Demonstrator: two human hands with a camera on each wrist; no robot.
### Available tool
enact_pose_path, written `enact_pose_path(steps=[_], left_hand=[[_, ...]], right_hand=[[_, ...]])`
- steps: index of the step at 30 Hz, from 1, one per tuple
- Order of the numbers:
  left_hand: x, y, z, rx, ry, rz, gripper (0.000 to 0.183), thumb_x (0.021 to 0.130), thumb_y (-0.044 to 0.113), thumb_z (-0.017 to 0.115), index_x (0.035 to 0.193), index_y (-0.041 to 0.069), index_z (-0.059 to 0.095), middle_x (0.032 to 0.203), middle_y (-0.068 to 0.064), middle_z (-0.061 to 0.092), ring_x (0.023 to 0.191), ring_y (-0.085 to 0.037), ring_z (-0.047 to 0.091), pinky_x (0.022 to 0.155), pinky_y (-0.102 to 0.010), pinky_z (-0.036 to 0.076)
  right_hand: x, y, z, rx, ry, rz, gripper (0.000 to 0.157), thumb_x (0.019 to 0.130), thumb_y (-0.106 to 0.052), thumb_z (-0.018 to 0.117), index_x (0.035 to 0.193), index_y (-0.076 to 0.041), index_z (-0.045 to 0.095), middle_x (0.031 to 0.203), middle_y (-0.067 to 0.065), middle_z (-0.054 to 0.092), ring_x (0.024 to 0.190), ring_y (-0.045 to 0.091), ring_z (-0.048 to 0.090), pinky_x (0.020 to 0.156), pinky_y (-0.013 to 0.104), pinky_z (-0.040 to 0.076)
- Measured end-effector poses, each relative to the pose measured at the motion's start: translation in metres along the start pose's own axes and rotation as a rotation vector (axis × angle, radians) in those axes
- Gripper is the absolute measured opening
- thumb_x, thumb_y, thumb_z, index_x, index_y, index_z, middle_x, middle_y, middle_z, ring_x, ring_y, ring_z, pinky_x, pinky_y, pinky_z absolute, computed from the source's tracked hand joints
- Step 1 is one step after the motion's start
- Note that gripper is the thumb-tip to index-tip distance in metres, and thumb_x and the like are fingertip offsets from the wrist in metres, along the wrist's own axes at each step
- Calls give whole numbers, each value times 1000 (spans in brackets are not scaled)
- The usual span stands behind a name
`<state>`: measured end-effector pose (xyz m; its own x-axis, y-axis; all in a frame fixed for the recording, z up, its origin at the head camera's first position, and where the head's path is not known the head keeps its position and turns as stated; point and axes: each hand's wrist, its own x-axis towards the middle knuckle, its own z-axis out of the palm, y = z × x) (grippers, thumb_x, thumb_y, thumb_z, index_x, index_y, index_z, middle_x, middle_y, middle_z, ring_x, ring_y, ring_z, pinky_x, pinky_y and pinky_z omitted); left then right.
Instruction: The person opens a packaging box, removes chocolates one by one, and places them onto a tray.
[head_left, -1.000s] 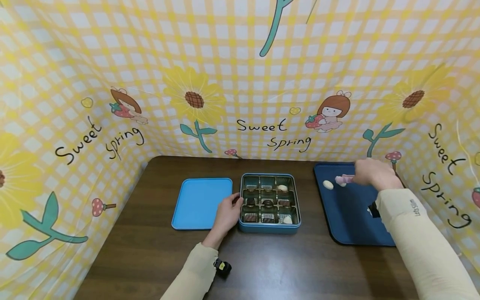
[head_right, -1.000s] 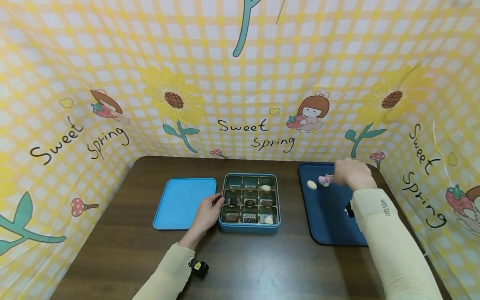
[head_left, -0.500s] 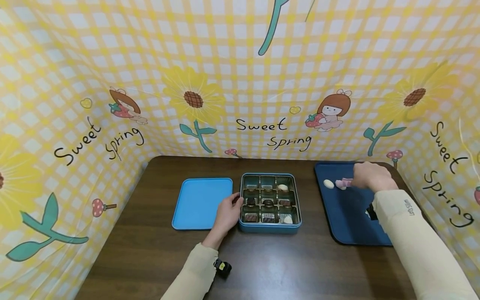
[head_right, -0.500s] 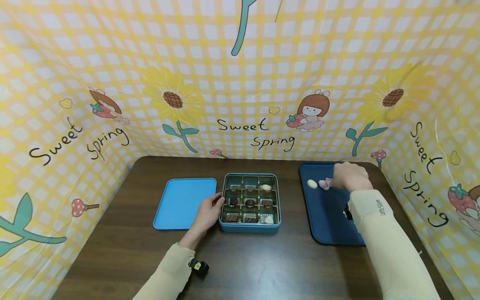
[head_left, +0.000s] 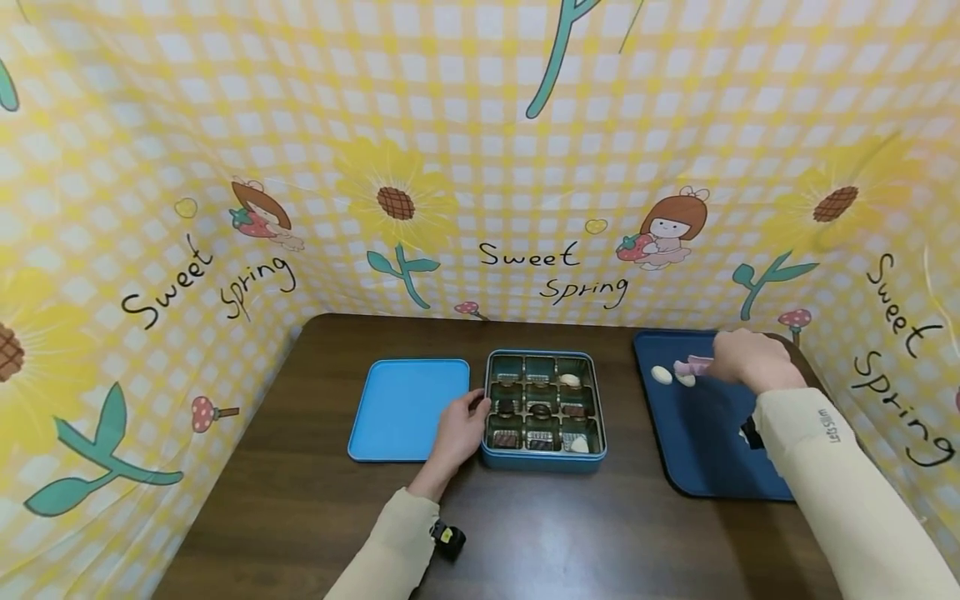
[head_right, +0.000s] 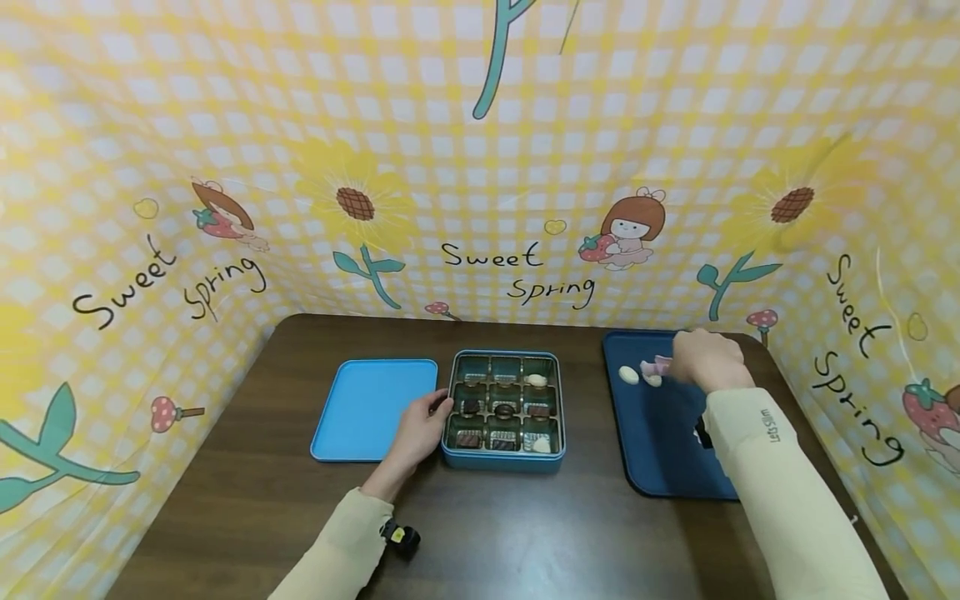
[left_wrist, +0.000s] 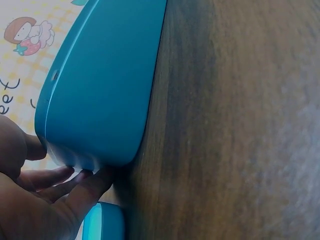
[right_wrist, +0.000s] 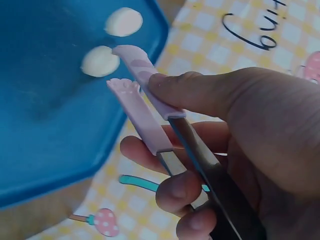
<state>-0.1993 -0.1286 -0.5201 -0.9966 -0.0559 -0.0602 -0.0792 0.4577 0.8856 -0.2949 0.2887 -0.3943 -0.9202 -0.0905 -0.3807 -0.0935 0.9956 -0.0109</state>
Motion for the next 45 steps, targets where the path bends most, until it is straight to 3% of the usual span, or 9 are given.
enact_pose_path(steps=[4,7,9,14,18,26,32,36,45], left_hand=[[0,0,0,3,15,-4,45,107,23,53,145,-1,53,133,-19,62,93,-25,64,68,-37,47],[1,0,-1,7,14,-8,45,107,25,53,145,1,54,133,-18,63,99,-27,65,70,-37,47],[2,0,-1,11,11,-1,44,107,24,52,144,0,54,133,-18,63,96,-25,64,68,-36,46],[2,1,1,-15,-8,-2,44,107,22,52,145,-1,53,131,-19,63,70,-23,53,57,-37,41],[1,0,3,-37,-8,-2,44,107,22,52,144,-2,53,132,-20,62,69,-19,52,56,-36,41],[0,-1,3,-37,-2,4,43,107,21,52,144,-2,53,130,-19,63,69,-19,52,57,-35,41],[0,1,2,-31,0,0,43,107,21,52,144,-2,53,132,-19,62,81,-22,59,60,-35,42],[0,1,3,-19,4,-1,44,107,23,52,144,-1,53,134,-19,61,101,-24,63,67,-36,46],[1,0,4,-19,3,-5,43,108,23,52,144,0,54,131,-18,63,72,-20,54,58,-36,42]], right_hand=[[-6,-5,-10,-11,88,-20,42,98,-37,65,111,3,69,105,28,64,82,41,59,61,53,47],[-12,-16,-20,-27,140,-47,41,98,-39,65,106,1,72,99,24,66,79,41,60,60,53,48],[-17,-26,-26,-33,166,-70,39,98,-39,64,102,-1,71,91,19,66,74,37,59,59,51,47],[-27,-53,-36,-27,228,-139,35,99,-39,63,94,-5,72,80,10,63,68,29,58,57,47,47],[-31,-77,-39,-39,276,-190,31,98,-37,65,95,-8,74,77,6,64,66,25,58,57,45,47],[-29,-109,-26,-59,217,-280,30,98,-36,66,77,-15,68,68,3,59,59,21,56,54,39,44],[-21,-121,-14,-64,215,-313,22,96,-33,70,91,-12,75,74,2,63,61,20,58,57,40,48],[-17,-125,-4,-63,195,-329,23,96,-33,69,94,-11,75,73,2,64,61,19,58,58,40,50],[-11,-143,4,-102,179,-336,20,95,-28,71,95,-8,72,72,3,62,59,19,58,54,37,47]])
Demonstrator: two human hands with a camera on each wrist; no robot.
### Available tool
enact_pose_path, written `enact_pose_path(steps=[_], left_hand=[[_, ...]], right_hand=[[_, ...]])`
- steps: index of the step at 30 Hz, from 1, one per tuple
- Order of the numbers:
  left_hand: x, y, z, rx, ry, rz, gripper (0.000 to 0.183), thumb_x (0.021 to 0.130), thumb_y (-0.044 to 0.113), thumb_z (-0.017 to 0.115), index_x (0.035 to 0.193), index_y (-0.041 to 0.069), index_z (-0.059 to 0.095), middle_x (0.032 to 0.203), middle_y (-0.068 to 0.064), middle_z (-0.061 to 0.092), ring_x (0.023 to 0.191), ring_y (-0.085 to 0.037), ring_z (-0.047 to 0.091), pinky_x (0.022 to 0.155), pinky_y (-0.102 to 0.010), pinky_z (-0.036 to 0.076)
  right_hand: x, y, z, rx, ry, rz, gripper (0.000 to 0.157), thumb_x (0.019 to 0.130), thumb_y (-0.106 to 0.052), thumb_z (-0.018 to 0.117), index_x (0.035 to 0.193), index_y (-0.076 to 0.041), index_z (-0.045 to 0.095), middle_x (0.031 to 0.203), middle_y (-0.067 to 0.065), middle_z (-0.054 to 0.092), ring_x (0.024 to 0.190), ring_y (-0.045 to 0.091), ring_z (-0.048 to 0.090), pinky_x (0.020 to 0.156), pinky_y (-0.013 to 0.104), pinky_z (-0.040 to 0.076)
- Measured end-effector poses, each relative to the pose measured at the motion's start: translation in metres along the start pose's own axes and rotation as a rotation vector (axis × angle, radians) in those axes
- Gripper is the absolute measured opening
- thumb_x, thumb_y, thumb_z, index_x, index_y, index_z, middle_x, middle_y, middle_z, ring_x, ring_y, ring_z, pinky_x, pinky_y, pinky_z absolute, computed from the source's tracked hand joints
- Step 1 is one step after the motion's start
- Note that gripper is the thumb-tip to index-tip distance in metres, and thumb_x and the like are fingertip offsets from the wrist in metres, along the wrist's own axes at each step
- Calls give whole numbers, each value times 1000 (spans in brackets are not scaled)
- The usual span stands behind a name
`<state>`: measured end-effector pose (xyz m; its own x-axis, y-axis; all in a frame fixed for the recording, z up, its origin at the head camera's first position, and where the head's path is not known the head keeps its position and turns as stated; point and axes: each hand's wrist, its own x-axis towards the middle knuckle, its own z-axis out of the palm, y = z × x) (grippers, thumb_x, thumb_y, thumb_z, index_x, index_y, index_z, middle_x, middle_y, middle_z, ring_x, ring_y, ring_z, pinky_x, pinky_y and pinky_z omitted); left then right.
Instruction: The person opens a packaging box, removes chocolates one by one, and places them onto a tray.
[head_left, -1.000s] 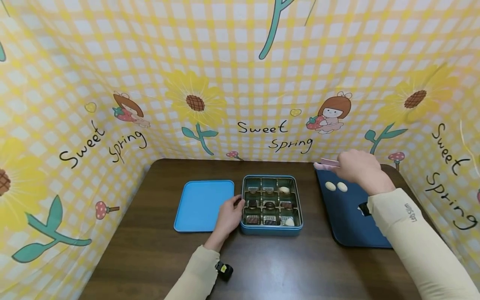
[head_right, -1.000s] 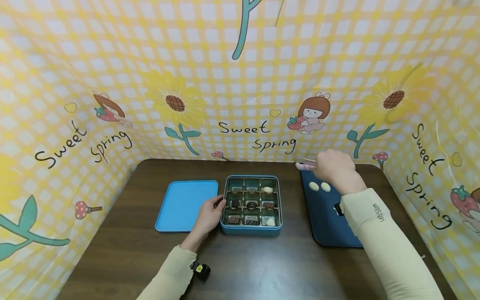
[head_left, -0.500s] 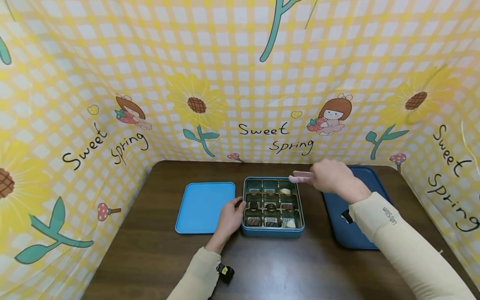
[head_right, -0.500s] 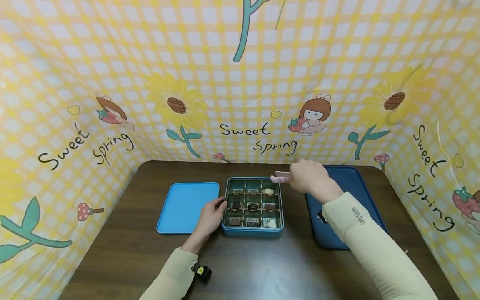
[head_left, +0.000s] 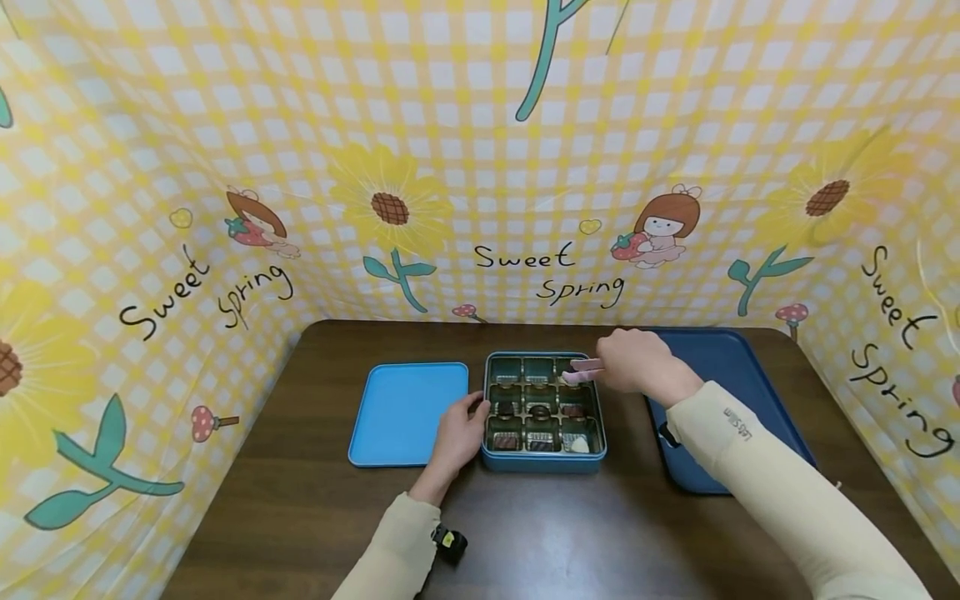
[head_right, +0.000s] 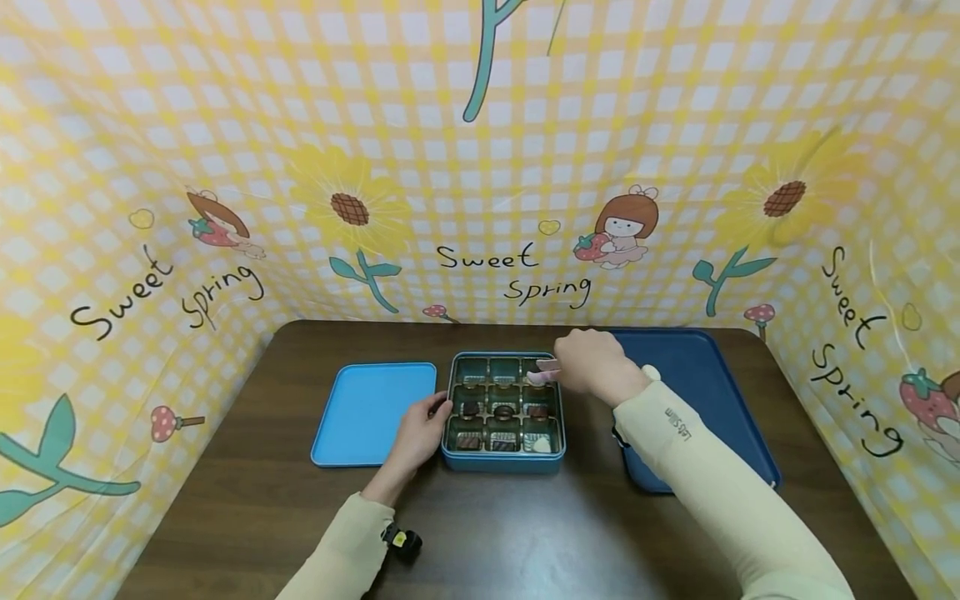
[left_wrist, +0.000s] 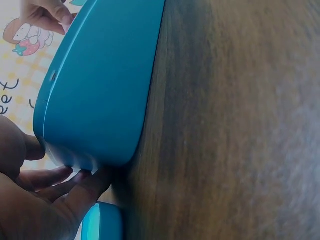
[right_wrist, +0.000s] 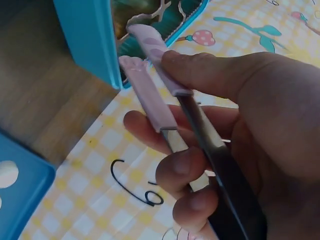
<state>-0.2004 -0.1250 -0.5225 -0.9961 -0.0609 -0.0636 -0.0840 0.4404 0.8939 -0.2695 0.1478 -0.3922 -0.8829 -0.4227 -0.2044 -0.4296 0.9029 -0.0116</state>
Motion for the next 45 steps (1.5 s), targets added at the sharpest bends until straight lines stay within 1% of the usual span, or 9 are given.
enact_pose_path(steps=[5,7,10,14,19,26,31,38,45], left_hand=[[-1,0,0,-2,-5,2,43,108,22,52,144,-1,54,129,-19,63,63,-22,48,56,-35,41],[-1,0,1,-2,-3,0,43,108,22,52,144,-1,54,130,-19,63,66,-21,50,57,-35,41],[-1,-1,0,1,6,0,43,107,23,52,143,-1,54,131,-19,63,79,-20,58,61,-34,43],[0,0,-1,0,8,1,43,107,23,52,143,-1,54,132,-18,62,89,-21,61,65,-34,45],[0,0,-1,-8,1,-1,43,108,22,52,144,-2,53,133,-19,62,89,-21,61,65,-35,45],[0,1,-1,-4,-2,1,43,107,22,52,144,-2,53,132,-19,62,83,-21,59,63,-35,44],[0,3,-2,3,-2,1,43,108,22,51,144,-2,53,132,-20,62,77,-21,56,62,-36,44],[0,2,-1,11,8,4,43,108,22,52,144,-2,53,133,-20,61,93,-22,61,68,-35,45],[-1,2,0,-4,6,13,43,107,20,52,143,-4,53,132,-21,62,90,-23,62,67,-36,46]], right_hand=[[9,-9,4,-46,-34,9,19,97,-27,69,96,-9,74,76,5,66,62,20,60,57,39,50],[12,-12,5,-63,-45,16,20,97,-28,69,99,-8,74,78,5,67,63,20,60,58,39,50],[17,-17,6,-91,-50,23,20,97,-28,69,98,-9,74,79,6,67,63,20,60,58,39,50],[21,-22,5,-136,-58,11,14,97,-22,68,95,-9,74,79,6,67,63,20,60,58,40,51],[25,-26,4,-169,-85,-1,11,97,-16,66,95,-9,74,75,6,66,62,20,60,55,38,51],[34,-29,7,-216,-111,10,15,99,-19,64,97,-10,75,71,5,63,59,19,60,53,37,50],[38,-32,7,-228,-112,8,18,100,-22,63,95,-10,75,70,6,63,58,19,60,52,38,50],[39,-34,6,-223,-118,2,20,100,-25,64,90,-11,74,65,4,62,56,18,60,52,36,50],[41,-30,6,-208,-110,-16,23,99,-32,66,91,-11,73,72,5,64,61,19,60,57,38,52]])
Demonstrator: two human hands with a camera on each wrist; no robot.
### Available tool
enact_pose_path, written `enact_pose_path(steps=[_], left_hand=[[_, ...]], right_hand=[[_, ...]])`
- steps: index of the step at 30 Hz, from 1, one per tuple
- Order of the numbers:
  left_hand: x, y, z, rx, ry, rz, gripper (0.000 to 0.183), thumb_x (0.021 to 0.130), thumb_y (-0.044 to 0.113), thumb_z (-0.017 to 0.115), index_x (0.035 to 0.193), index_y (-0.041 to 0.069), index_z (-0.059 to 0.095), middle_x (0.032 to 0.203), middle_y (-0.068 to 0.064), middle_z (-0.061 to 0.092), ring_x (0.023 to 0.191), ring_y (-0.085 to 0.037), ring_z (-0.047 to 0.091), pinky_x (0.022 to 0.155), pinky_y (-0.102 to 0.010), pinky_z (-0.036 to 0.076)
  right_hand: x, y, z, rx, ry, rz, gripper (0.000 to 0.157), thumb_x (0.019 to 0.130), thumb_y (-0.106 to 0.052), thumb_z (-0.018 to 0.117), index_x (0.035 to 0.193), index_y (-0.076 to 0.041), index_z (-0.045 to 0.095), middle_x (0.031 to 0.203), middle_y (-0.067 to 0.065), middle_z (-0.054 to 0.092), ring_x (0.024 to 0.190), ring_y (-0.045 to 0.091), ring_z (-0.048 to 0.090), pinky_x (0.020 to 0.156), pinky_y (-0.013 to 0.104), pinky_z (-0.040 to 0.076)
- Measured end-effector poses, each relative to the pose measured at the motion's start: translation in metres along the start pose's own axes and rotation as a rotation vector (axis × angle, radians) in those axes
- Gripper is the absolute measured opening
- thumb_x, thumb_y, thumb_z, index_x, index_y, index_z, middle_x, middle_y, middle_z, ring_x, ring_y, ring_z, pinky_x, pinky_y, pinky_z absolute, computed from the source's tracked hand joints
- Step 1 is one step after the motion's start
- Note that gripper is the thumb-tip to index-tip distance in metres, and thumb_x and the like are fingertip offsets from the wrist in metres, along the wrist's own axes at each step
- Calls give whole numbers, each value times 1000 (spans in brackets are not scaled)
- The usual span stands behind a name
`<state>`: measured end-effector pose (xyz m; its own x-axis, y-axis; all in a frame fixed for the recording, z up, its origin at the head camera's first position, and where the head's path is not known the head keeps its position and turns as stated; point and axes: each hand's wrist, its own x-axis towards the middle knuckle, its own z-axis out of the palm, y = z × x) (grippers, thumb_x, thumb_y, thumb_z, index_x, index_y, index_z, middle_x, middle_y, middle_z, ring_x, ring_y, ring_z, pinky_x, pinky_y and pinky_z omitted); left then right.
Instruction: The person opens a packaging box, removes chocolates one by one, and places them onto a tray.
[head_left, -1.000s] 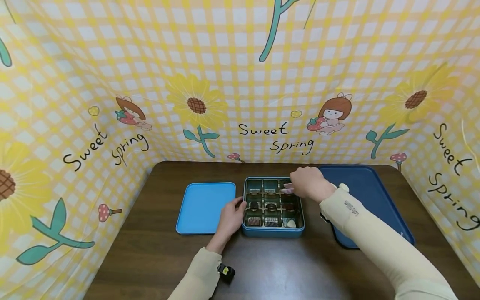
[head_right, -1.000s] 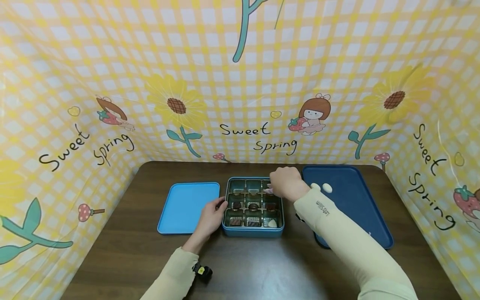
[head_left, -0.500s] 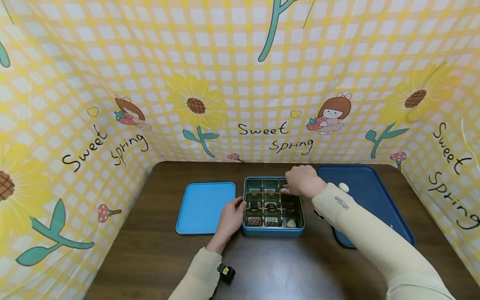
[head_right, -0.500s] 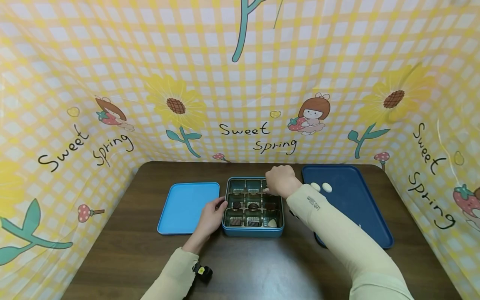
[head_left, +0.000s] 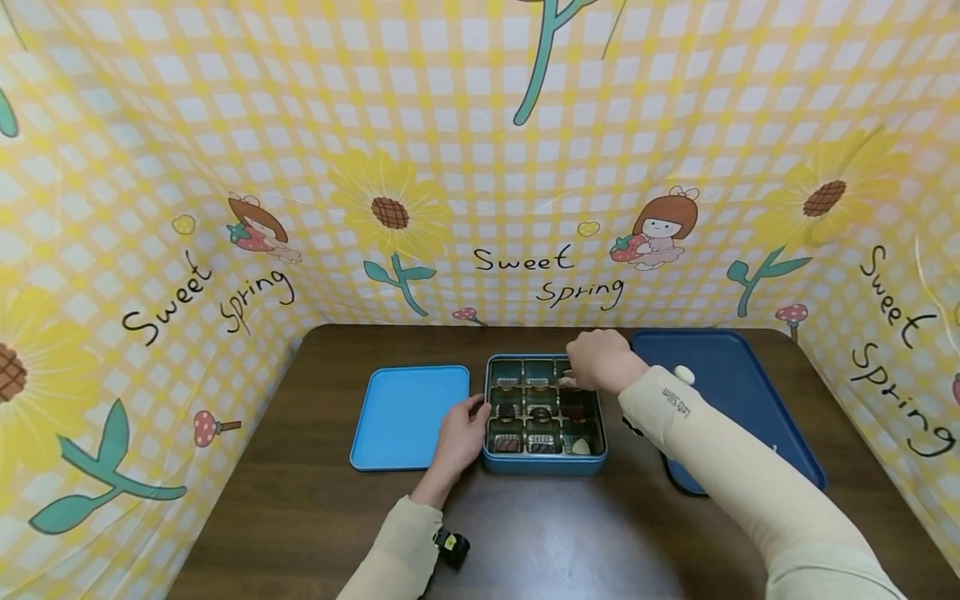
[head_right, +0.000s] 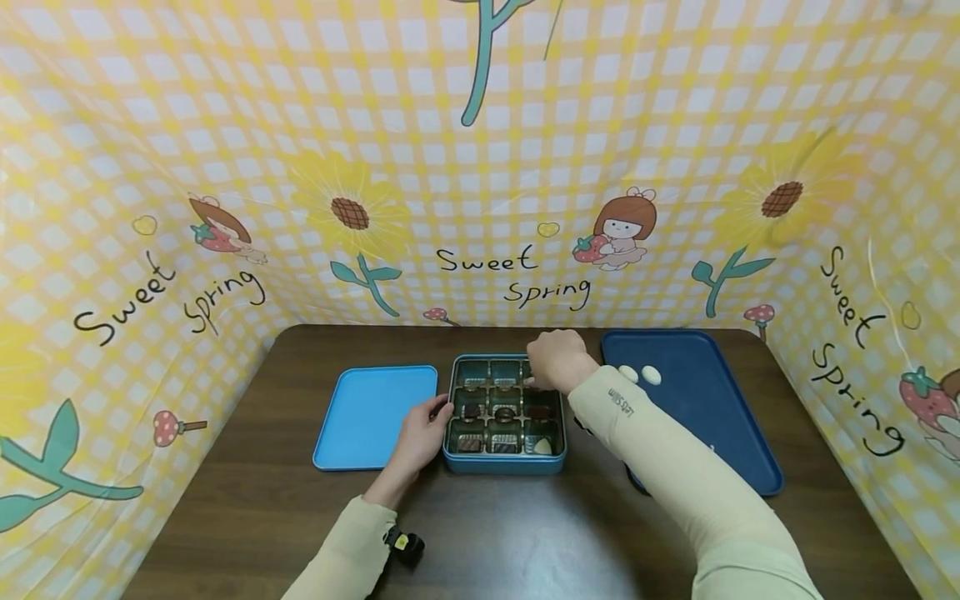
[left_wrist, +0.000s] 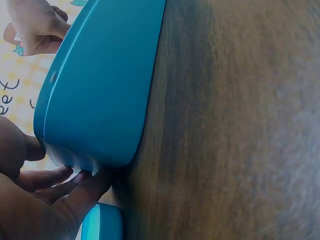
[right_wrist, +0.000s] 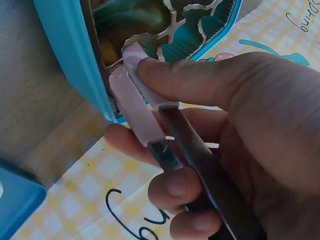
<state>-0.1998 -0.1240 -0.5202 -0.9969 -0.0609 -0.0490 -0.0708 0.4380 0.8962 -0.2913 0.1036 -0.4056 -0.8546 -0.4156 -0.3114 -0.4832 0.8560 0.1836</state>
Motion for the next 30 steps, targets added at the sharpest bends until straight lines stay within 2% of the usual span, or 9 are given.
enact_pose_path(steps=[5,10,18,21,25,30], left_hand=[[0,2,0,-2,3,-11,44,108,21,52,144,-2,53,133,-20,62,96,-25,63,71,-37,48],[0,2,-1,6,11,-9,44,107,22,52,143,-3,54,133,-21,62,109,-28,64,76,-38,51],[-1,-1,1,0,12,-11,43,107,21,52,143,-3,54,133,-21,61,113,-30,64,79,-40,53],[-1,-1,1,1,13,-14,43,107,22,52,143,-2,54,134,-20,62,116,-31,63,86,-44,54],[-1,-1,2,3,15,-10,43,107,23,52,143,-2,54,133,-20,62,116,-31,62,89,-46,53],[-1,0,2,-1,16,-13,44,107,23,52,143,-2,54,132,-19,62,115,-30,63,85,-43,53]], right_hand=[[0,3,0,-7,15,-10,20,96,-29,70,92,-9,73,72,5,64,62,19,60,57,38,51],[1,4,2,-8,28,-26,15,95,-25,71,92,-11,73,74,4,64,64,19,60,58,38,51],[-2,2,4,-15,43,-37,13,96,-21,69,90,-10,73,69,3,62,60,18,60,54,36,50],[-2,1,4,-11,51,-36,17,96,-24,70,91,-9,74,70,4,63,60,18,60,54,38,52],[0,0,3,11,47,-25,25,95,-34,71,89,-9,73,70,5,64,59,19,60,55,38,53],[2,0,2,33,30,-6,31,94,-40,72,89,-10,72,66,3,61,58,18,60,54,37,50]])
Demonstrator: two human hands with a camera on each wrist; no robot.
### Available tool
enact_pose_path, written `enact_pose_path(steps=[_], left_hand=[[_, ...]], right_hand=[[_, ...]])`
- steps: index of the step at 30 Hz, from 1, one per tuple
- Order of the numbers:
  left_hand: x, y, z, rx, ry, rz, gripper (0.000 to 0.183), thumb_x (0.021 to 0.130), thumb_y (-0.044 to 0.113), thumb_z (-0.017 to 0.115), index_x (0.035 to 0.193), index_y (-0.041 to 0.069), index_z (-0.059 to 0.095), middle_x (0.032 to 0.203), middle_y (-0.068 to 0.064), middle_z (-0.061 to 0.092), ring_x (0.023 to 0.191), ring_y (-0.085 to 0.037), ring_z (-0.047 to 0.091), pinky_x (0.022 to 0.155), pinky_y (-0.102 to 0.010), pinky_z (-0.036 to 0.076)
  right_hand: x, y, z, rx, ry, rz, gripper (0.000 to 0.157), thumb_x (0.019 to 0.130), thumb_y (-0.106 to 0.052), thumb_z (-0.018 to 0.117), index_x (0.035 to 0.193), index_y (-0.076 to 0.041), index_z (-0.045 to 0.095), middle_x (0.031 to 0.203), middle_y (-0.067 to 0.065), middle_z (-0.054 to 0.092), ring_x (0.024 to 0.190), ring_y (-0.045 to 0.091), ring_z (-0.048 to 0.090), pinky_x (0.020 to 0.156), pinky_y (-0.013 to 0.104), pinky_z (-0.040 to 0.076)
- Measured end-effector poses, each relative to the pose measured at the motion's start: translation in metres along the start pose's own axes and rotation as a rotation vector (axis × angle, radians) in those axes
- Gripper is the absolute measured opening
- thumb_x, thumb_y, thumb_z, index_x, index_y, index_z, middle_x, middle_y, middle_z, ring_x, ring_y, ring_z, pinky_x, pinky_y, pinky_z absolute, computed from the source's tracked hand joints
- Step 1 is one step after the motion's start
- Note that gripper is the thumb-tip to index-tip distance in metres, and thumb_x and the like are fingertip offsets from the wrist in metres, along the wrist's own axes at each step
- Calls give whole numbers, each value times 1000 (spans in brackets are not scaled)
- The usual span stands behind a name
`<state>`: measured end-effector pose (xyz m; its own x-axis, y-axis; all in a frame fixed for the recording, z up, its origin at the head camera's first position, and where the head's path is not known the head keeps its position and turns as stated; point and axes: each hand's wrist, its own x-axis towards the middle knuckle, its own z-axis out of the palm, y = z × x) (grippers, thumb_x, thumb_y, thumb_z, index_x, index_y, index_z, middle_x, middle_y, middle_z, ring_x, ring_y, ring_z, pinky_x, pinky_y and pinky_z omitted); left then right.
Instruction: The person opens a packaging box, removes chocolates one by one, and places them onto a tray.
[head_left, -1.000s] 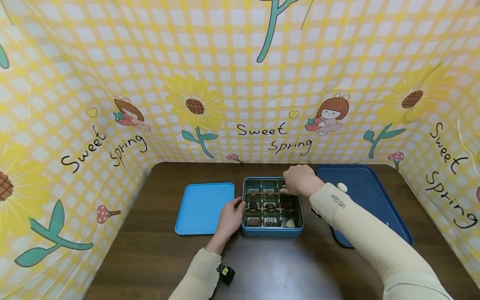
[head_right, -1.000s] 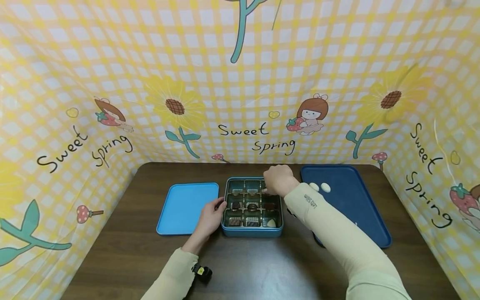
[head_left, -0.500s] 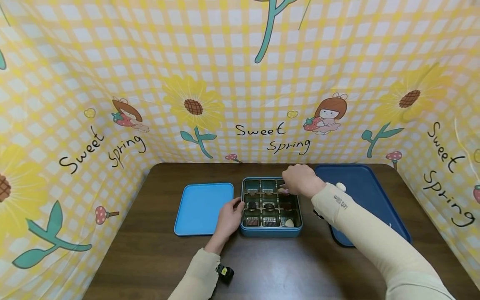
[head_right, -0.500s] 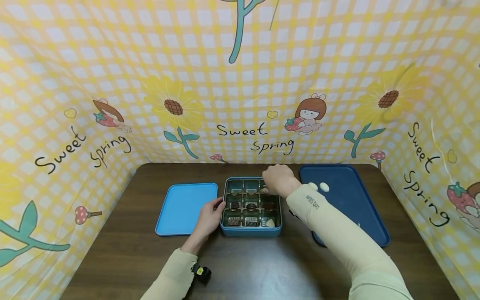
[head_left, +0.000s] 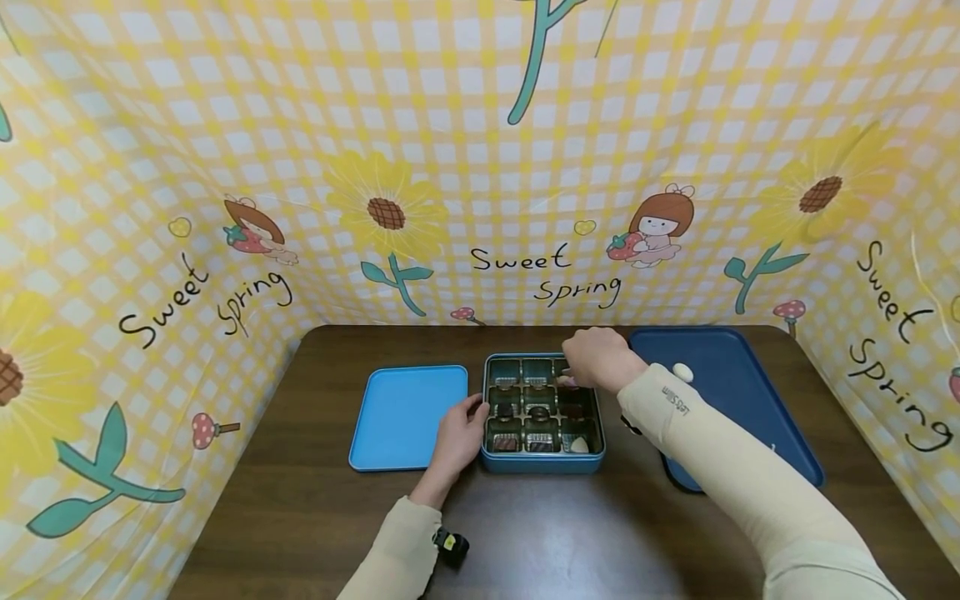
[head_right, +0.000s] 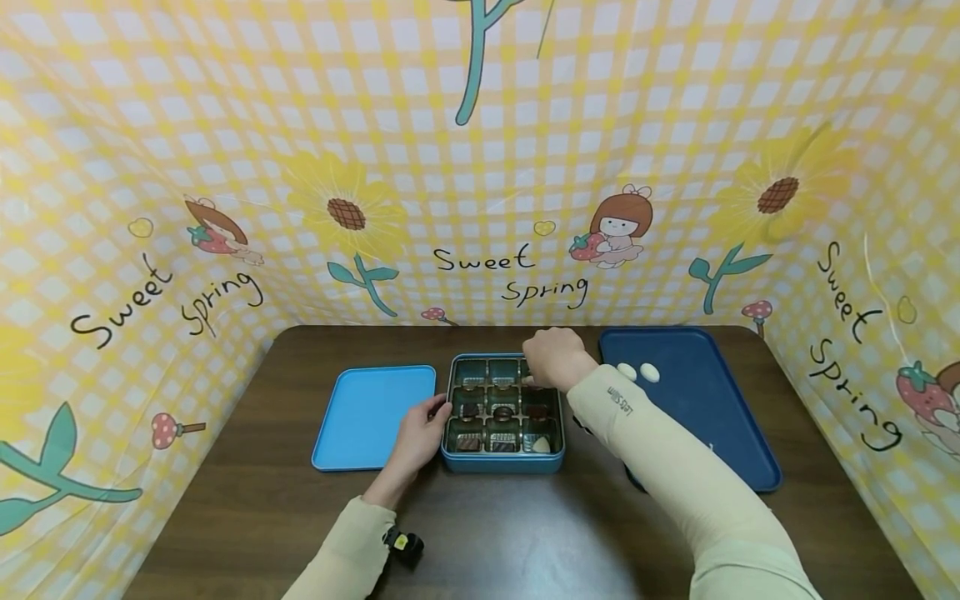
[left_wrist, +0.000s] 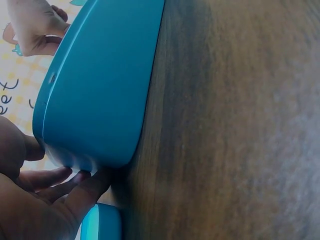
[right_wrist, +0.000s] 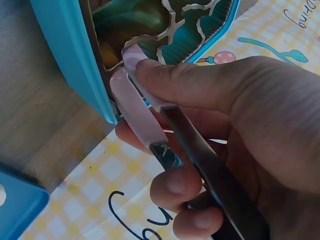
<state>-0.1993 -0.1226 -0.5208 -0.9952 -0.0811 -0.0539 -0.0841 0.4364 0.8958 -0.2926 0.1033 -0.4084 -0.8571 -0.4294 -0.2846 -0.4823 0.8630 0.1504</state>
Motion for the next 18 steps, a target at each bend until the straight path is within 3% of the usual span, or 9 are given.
enact_pose_path(steps=[5,12,18], left_hand=[[0,0,0,-1,-7,-5,43,108,22,51,143,-3,54,131,-19,63,110,-28,64,77,-38,51],[-1,2,-1,10,-5,-10,44,108,23,52,144,-2,54,131,-19,63,109,-27,64,79,-39,51],[-1,2,-1,12,-1,10,43,107,21,52,143,-3,54,129,-19,64,98,-24,64,74,-37,49]], right_hand=[[1,1,0,-3,-8,-14,27,96,-35,70,88,-10,71,68,3,61,59,18,60,54,36,50],[0,2,2,-40,-1,-23,23,96,-32,70,90,-10,73,66,3,61,57,18,59,53,37,49],[-3,6,3,-67,9,-45,17,96,-26,70,88,-12,73,67,2,61,57,17,58,53,36,47]])
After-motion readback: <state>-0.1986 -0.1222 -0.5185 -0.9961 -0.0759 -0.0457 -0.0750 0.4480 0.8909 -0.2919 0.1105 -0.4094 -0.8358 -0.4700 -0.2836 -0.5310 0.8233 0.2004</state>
